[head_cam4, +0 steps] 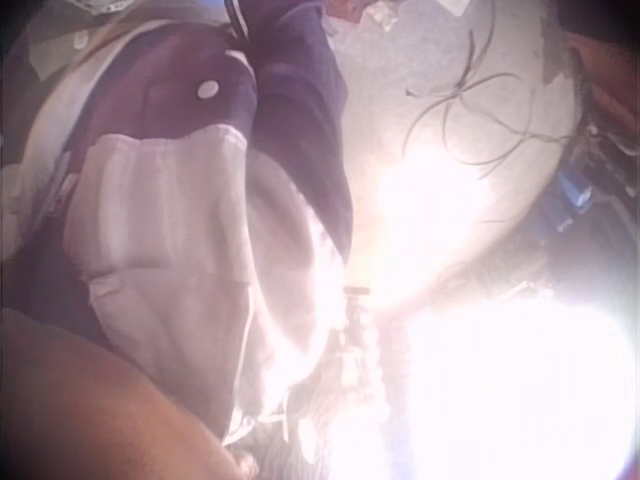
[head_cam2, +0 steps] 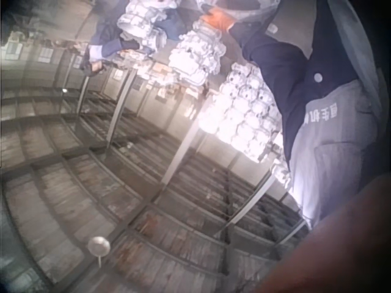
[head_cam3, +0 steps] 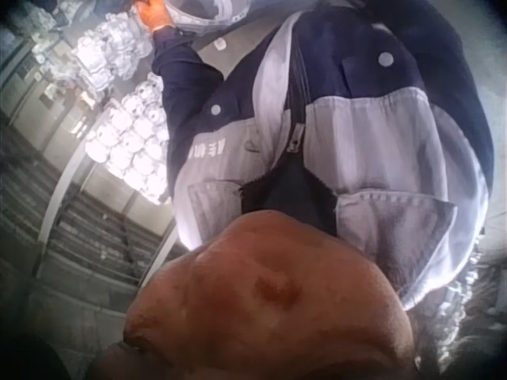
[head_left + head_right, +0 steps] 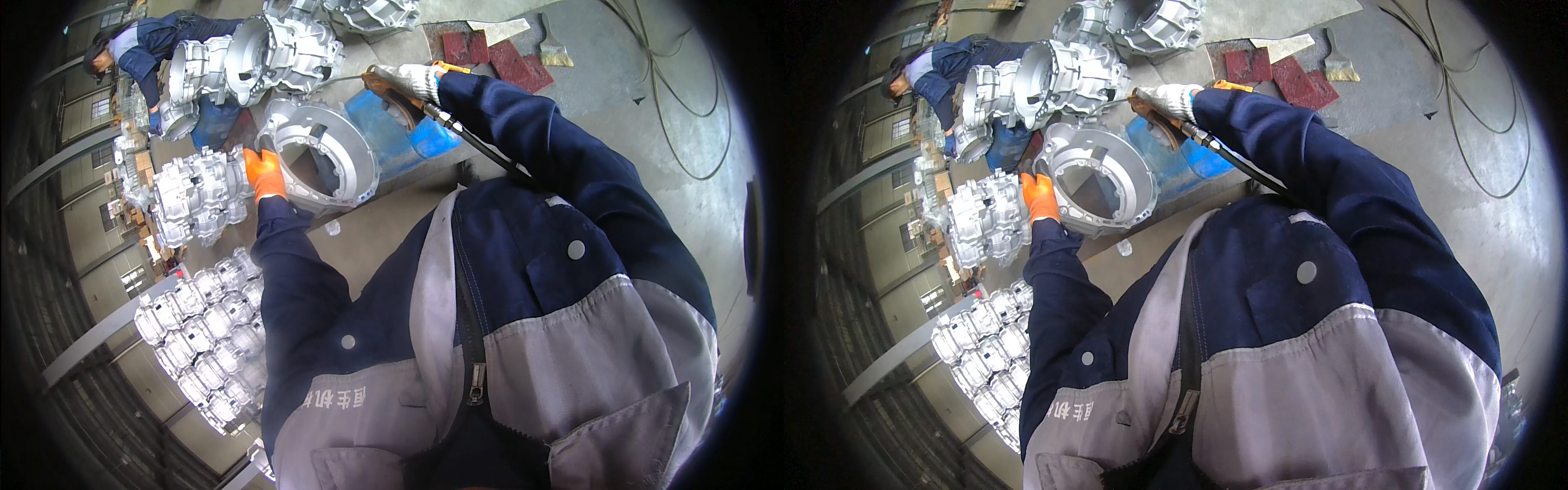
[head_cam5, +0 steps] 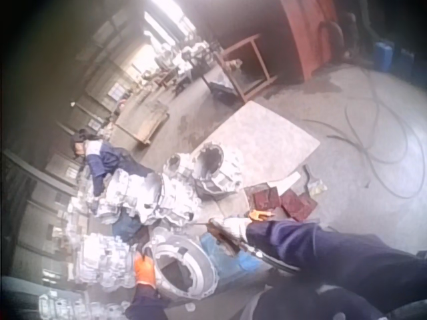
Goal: The person uses a handheld spray tool to clean the interior and exterior surfaces of large silver metal housings. They rotate each part to reach different areas, then place the cleaned part aside and pick up the next one from a nearby stack.
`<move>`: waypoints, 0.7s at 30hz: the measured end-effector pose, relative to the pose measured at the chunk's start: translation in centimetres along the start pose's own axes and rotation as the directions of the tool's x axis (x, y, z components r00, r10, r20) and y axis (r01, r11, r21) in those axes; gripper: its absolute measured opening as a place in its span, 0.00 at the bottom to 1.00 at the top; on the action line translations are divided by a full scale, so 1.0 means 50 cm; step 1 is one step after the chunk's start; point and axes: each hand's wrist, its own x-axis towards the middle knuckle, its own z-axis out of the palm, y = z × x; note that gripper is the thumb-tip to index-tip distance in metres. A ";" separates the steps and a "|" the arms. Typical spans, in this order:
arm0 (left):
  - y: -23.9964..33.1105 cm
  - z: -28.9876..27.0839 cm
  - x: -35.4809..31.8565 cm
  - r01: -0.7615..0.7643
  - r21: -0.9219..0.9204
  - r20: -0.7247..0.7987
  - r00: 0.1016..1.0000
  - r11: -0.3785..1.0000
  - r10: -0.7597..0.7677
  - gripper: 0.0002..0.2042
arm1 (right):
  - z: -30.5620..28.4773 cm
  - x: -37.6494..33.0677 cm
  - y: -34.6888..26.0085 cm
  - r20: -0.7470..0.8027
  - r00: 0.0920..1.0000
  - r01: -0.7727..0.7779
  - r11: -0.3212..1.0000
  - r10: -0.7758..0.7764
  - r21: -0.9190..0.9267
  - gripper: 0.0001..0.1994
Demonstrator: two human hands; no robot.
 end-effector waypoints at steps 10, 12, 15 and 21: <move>0.039 -0.001 -0.007 0.211 0.241 -0.232 0.960 0.947 -0.155 0.17 | 0.037 -0.012 0.011 -0.093 0.993 0.048 0.970 -0.072 -0.238 0.33; 0.053 -0.005 -0.011 0.270 0.061 -0.203 0.946 0.961 -0.253 0.18 | 0.034 -0.008 0.018 -0.163 0.984 0.027 0.962 -0.074 -0.272 0.32; 0.066 -0.011 -0.010 0.249 0.124 -0.163 0.960 0.961 -0.228 0.18 | 0.036 -0.003 0.033 -0.096 0.994 0.011 0.944 -0.046 -0.330 0.37; 0.014 -0.011 0.003 0.244 0.030 0.031 0.969 0.969 -0.245 0.19 | 0.023 -0.017 0.065 -0.200 0.980 -0.033 0.964 -0.021 -0.264 0.30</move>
